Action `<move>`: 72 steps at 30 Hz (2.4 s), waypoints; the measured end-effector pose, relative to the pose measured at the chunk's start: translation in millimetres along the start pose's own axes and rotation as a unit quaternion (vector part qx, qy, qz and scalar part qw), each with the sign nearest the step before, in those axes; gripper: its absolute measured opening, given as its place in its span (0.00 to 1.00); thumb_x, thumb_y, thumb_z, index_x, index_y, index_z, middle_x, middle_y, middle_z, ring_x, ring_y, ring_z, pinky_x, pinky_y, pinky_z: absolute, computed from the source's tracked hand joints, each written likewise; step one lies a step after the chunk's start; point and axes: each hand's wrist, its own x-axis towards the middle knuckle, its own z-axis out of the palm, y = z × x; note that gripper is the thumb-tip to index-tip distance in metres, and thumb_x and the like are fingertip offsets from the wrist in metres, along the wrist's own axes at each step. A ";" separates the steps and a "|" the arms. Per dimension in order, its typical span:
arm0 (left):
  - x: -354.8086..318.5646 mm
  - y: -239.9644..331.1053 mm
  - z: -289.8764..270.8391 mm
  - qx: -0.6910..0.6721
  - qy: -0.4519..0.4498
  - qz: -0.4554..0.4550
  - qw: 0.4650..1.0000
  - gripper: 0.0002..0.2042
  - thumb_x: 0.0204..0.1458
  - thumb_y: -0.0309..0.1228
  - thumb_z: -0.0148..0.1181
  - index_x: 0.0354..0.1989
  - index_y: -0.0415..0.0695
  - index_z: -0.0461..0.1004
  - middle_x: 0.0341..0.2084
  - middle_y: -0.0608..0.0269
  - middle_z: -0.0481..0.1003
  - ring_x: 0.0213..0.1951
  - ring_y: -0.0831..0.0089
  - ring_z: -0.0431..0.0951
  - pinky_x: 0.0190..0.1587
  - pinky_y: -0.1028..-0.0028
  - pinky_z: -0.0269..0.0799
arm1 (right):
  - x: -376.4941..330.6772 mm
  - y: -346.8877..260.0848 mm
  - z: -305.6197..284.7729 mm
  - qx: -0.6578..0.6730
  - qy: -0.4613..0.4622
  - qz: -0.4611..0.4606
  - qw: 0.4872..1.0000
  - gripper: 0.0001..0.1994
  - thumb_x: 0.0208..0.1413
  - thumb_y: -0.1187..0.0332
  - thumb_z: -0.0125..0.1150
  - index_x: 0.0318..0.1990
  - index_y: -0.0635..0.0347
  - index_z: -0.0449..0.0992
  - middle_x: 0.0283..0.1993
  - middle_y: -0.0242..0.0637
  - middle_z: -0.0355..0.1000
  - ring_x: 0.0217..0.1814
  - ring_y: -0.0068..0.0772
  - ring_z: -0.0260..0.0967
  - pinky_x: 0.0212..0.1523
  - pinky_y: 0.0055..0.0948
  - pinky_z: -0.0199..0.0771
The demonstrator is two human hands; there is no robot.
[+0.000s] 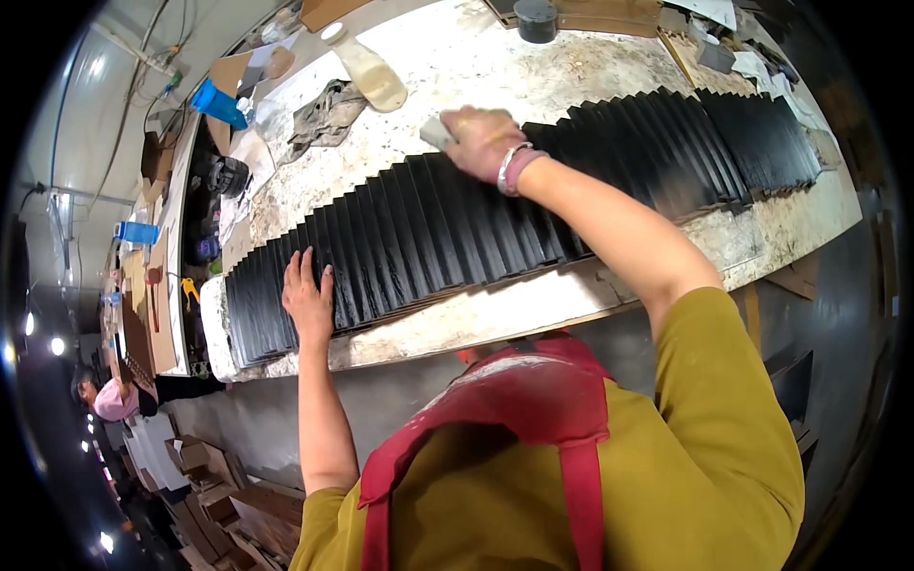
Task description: The person cleans a long, corrugated black machine component by applying a liquid from a bottle and wiping the surfaces with a cloth.
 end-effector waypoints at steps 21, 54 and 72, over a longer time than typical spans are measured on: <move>-6.8 -7.9 0.0 -0.017 0.002 -0.007 1.000 0.28 0.60 0.47 0.52 0.65 0.45 0.60 0.65 0.54 0.59 0.66 0.53 0.57 0.62 0.50 0.55 | -160.2 -54.7 -60.9 0.068 -0.285 -0.236 0.926 0.22 0.46 0.64 0.68 0.51 0.54 0.76 0.38 0.36 0.74 0.43 0.41 0.73 0.47 0.40 0.74; -10.5 -53.8 -6.3 -0.002 -0.005 -0.047 0.999 0.26 0.61 0.47 0.49 0.65 0.48 0.61 0.65 0.52 0.59 0.65 0.49 0.57 0.62 0.50 0.57 | -96.5 -73.4 -21.6 0.096 -0.067 -0.167 0.979 0.21 0.50 0.60 0.64 0.53 0.53 0.75 0.40 0.37 0.73 0.43 0.41 0.72 0.46 0.39 0.72; -14.0 -64.2 -8.4 0.003 -0.014 -0.060 0.998 0.27 0.61 0.49 0.48 0.66 0.50 0.59 0.65 0.55 0.59 0.66 0.53 0.56 0.61 0.51 0.58 | -26.4 -114.6 43.0 -0.004 -0.038 -0.165 0.986 0.11 0.54 0.60 0.61 0.40 0.53 0.77 0.34 0.41 0.75 0.34 0.44 0.75 0.39 0.41 0.76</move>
